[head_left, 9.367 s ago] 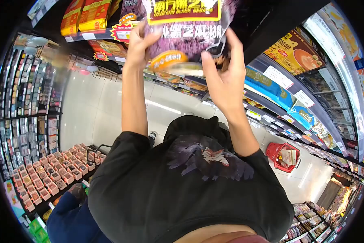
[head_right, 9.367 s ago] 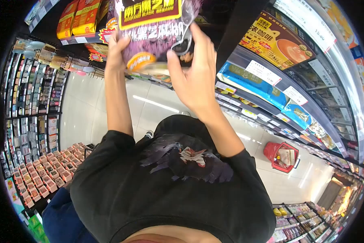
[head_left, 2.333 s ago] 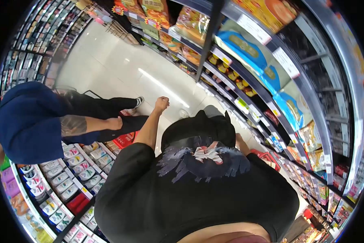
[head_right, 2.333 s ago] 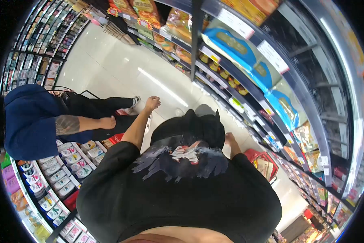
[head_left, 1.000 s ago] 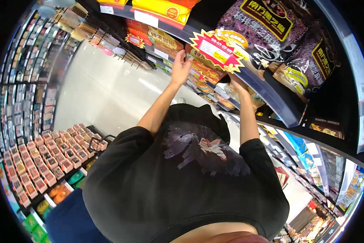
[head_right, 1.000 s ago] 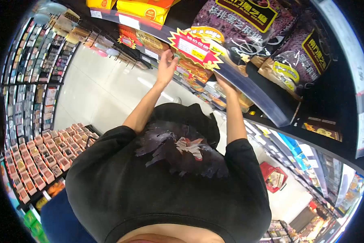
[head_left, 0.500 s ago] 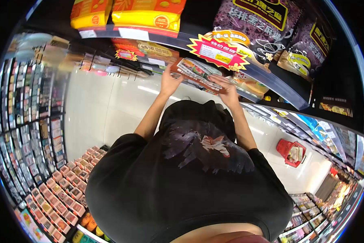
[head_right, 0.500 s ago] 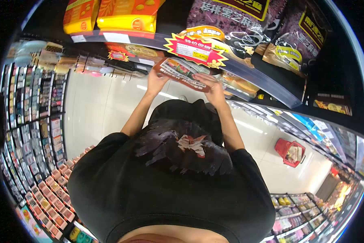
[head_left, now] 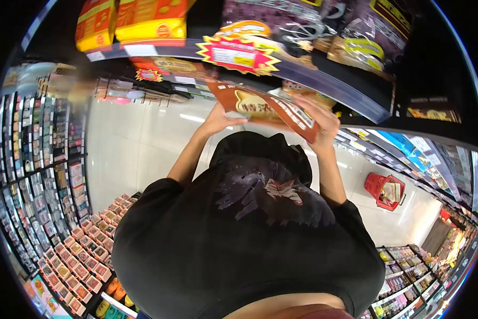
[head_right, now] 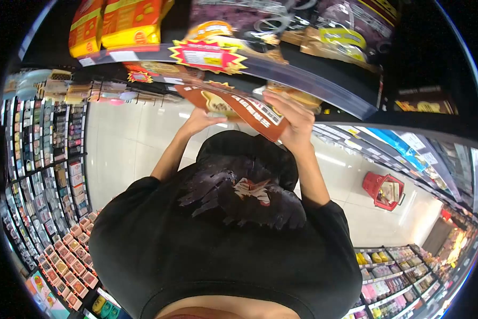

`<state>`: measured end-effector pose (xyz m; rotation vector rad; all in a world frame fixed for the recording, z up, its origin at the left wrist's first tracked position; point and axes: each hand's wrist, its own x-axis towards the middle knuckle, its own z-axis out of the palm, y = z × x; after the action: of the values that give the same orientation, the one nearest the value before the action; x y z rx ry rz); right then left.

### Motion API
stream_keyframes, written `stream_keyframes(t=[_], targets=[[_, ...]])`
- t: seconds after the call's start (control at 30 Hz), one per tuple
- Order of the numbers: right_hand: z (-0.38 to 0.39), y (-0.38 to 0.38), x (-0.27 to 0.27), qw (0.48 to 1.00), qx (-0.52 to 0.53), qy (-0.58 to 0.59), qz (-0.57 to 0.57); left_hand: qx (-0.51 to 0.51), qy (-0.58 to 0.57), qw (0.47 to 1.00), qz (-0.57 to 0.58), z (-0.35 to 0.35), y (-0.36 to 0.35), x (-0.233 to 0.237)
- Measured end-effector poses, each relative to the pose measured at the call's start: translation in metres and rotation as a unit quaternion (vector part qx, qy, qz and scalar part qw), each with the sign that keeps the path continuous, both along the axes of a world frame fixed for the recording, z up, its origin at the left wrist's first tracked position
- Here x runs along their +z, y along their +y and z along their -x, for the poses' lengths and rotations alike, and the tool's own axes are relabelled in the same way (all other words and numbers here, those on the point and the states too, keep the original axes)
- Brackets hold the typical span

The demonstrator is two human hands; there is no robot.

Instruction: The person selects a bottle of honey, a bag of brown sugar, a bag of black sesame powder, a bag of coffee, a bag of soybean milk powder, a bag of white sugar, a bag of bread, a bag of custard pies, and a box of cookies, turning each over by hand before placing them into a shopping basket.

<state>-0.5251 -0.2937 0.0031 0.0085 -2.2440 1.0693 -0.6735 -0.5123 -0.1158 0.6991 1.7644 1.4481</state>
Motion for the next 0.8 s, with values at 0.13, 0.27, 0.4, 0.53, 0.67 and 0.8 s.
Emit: stream_keyframes(t=[0.13, 0.27, 0.4, 0.53, 0.67, 0.8], targets=[[-0.072, 0.042, 0.042, 0.995, 0.017, -0.038, 0.095, -0.012, -0.363, 0.930, -0.047, -0.060, 0.022, 0.012], [-0.132, 0.089, 0.064, 0.976, -0.082, -0.046, 0.197, -0.247, -0.301, 0.915, 0.102, -0.093, 0.084, 0.053], [-0.189, 0.125, 0.076, 0.915, -0.212, -0.042, 0.339, -0.382, -0.231, 0.895, 0.017, -0.147, 0.159, 0.084], [-0.231, 0.154, 0.068, 0.841, -0.240, -0.046, 0.483, -0.309, -0.259, 0.907, -0.119, -0.209, 0.193, 0.087], [-0.257, 0.174, 0.048, 0.835, -0.267, -0.067, 0.476, -0.222, -0.302, 0.923, -0.087, -0.254, 0.211, 0.078], [-0.281, 0.187, 0.028, 0.805, -0.243, -0.082, 0.535, -0.223, -0.231, 0.942, -0.096, -0.262, 0.227, 0.079]])
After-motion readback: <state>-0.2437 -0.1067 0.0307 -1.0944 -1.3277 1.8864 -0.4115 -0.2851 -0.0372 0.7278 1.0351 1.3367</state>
